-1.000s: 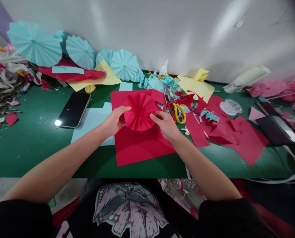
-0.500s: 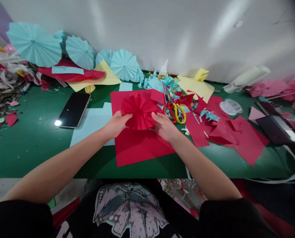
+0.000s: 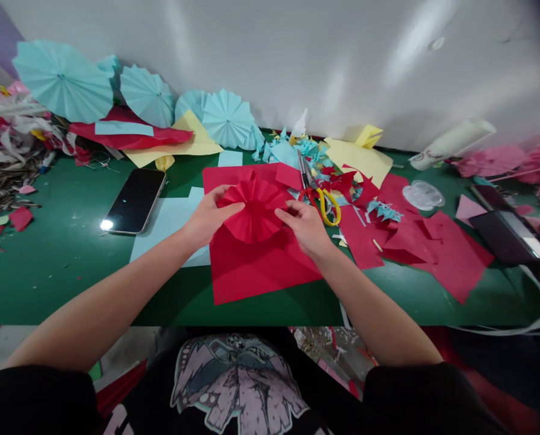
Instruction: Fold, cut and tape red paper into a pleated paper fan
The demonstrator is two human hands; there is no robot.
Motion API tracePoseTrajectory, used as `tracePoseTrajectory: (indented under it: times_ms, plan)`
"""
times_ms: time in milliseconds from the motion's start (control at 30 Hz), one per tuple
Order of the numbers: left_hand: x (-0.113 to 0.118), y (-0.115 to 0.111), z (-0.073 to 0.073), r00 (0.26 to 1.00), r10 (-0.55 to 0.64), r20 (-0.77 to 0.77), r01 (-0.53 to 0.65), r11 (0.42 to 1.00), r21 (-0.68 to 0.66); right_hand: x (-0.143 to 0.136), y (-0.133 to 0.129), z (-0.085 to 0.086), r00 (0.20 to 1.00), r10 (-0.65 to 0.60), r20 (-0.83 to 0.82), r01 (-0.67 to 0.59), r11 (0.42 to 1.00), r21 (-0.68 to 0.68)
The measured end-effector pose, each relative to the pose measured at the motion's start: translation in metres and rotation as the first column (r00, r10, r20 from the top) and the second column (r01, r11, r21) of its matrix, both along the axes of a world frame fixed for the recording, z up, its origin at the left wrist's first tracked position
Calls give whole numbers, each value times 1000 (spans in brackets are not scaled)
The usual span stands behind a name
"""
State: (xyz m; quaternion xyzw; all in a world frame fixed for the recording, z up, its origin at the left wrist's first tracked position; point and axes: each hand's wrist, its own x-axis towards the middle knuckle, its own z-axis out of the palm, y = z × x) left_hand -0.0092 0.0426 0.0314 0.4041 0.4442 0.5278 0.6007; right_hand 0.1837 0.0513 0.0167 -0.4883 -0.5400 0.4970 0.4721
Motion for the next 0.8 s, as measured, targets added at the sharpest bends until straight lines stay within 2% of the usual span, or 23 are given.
tracePoseTrajectory:
  times_ms: [133,267,433,500,600,700,800]
  plan:
    - [-1,-2,-1,979,-137,-152,140,990,8,-3,-4,4,986,51,-158,-66,994,-89]
    - [-1,-4,-5,951,-166,-259,179,983,28,-6,-7,10,946,44,-320,-117,970,-211]
    - [0,-6,-8,910,-196,-366,236,969,67,-8,-7,12,914,48,-402,-175,943,-284]
    - [1,-6,-9,916,-182,-357,219,974,66,-9,-7,12,908,31,-417,-170,939,-298]
    - [3,-4,-12,955,-104,-277,128,990,67,-9,-7,13,908,32,-418,-166,943,-289]
    - [4,-2,-14,985,0,-173,14,997,79,-9,-9,15,945,72,-318,-174,937,-304]
    - [5,-2,-14,995,0,-101,9,996,87,-9,-10,14,968,69,-239,-142,943,-301]
